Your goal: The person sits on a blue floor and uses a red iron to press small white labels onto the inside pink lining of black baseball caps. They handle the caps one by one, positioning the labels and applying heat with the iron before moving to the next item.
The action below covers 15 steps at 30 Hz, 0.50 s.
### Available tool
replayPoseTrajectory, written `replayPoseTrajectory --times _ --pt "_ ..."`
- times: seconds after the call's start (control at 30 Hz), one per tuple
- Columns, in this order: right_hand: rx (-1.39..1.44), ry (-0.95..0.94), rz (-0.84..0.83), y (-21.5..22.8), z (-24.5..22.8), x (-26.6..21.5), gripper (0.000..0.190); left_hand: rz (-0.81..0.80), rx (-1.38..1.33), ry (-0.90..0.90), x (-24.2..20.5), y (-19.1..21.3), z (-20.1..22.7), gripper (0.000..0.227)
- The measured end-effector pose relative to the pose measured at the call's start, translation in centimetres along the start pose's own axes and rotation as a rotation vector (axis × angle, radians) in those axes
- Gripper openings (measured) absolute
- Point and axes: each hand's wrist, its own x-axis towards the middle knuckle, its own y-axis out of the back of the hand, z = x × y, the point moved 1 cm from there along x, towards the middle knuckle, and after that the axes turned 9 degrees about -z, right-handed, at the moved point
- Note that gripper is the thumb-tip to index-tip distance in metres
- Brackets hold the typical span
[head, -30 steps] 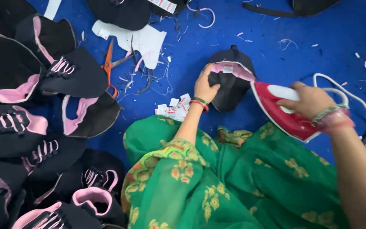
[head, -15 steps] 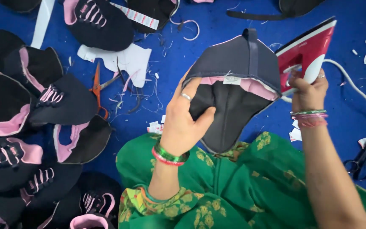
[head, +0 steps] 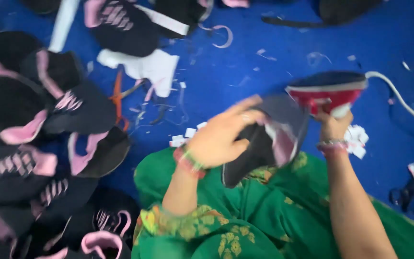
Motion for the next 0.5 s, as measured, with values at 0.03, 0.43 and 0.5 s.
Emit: replayPoseTrajectory --times 0.03,0.43,0.5 --pt "-0.077 0.007 0.009 -0.4 -0.1 0.2 0.043 -0.211 0.051 -0.052 0.0 -0.5 -2.4 0.056" --pt "-0.352 0.328 -0.07 1.9 1.8 -1.5 0.062 1.13 0.558 -0.043 10.4 8.6 -6.6 0.057" --pt "-0.339 0.047 0.114 4.3 6.0 -1.5 0.047 1.211 0.683 0.28 2.4 11.0 -19.6 0.048"
